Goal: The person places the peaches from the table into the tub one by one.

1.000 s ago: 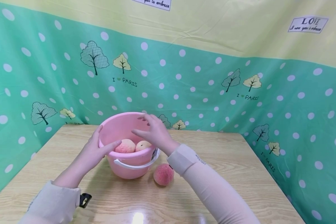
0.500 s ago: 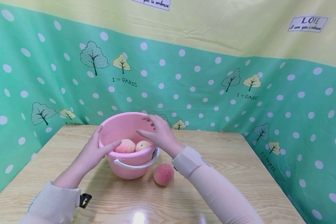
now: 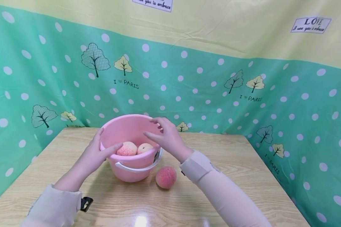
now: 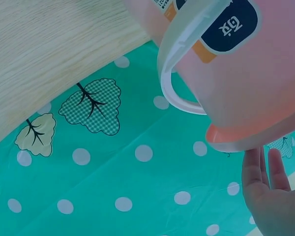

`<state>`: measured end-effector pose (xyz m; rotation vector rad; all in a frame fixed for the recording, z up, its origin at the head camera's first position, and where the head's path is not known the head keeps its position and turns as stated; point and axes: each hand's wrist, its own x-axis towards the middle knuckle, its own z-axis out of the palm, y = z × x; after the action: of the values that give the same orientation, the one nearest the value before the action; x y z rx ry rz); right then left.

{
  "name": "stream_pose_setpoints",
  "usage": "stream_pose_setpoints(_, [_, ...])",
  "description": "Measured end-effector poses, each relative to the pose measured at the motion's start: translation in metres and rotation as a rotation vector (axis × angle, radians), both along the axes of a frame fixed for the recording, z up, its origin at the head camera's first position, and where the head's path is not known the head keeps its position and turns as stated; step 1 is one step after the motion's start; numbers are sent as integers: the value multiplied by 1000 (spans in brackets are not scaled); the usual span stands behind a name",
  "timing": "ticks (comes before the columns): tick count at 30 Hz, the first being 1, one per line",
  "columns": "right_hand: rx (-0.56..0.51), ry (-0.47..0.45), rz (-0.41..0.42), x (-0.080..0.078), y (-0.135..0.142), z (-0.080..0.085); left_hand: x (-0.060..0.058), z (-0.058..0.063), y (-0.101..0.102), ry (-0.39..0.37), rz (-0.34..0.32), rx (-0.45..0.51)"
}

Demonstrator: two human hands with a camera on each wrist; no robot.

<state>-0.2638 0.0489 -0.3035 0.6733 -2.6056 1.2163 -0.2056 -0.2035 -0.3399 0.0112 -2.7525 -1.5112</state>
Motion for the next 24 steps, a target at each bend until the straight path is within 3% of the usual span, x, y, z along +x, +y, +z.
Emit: stream_pose_setpoints(24, [-21, 46, -8, 9, 14, -3, 0, -1, 0, -5, -2, -4])
